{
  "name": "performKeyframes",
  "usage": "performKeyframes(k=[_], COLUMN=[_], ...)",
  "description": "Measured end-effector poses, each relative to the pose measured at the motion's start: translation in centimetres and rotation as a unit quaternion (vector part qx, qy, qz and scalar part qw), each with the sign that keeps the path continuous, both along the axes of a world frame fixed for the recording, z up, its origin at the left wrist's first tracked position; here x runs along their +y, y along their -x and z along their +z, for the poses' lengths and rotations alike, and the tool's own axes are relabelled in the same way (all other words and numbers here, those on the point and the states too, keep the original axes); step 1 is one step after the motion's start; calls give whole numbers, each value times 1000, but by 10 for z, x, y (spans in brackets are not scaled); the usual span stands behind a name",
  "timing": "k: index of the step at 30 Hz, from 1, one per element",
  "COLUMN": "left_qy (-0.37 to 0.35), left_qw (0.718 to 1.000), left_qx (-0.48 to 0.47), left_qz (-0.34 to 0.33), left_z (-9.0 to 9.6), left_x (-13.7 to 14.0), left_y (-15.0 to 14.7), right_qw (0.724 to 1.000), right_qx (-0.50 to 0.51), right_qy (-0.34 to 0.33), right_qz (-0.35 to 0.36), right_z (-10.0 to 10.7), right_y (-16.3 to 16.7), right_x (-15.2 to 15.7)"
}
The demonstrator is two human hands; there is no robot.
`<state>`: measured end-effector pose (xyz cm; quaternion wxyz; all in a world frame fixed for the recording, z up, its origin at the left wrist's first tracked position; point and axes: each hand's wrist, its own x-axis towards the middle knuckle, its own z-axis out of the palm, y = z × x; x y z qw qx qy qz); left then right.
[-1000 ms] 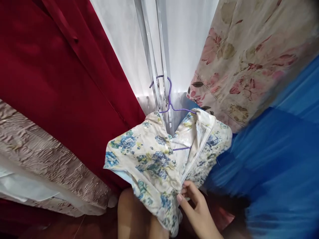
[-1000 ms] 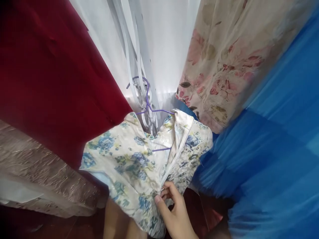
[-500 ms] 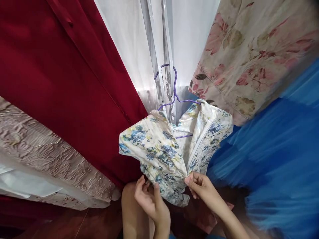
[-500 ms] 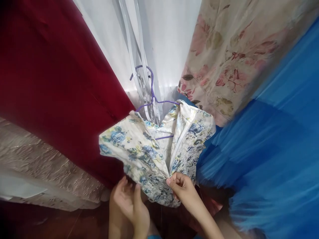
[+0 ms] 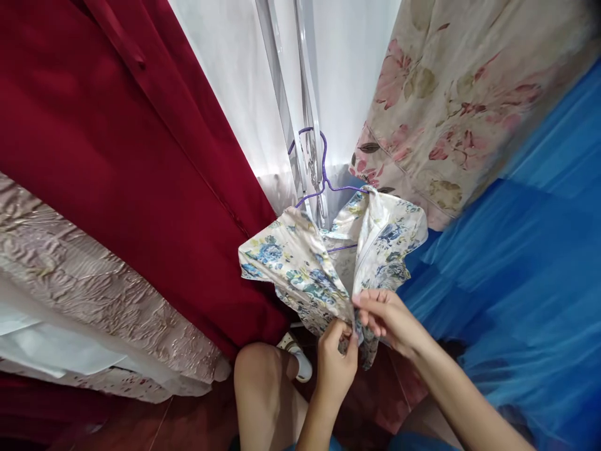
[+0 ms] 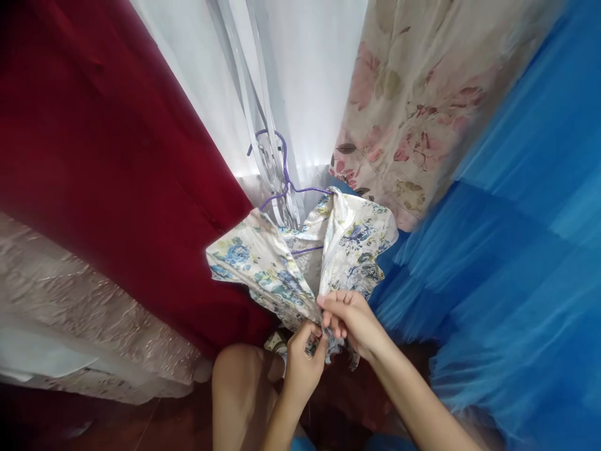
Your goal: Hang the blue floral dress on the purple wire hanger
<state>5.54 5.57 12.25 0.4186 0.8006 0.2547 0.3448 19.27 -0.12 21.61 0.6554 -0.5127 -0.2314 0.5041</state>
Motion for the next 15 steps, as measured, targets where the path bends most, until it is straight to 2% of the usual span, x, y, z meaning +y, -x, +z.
performKeyframes(k=[5,8,10,12,15], left_qy=[-53,-55,-53,-52,-74], left_qw=[994,991,991,994,997], left_qx=[88,114,110,76,-34], left_qz=[-25,-38,-52,-53,-8], left_z=[1,6,17,38,92], left_x=[10,16,21,29,46], left_y=[13,19,23,24,18], right_qw=[991,983,980,982,984], right_qx=[-50,-37,-41,-46,-57], right_qy=[-116,-153,-163,-163,-157], right_qz=[-37,-97,-103,-84,-65], right_z=[82,115,121,118,108], right_y=[-22,-23,-20,-15,-7], right_x=[46,70,75,72,59])
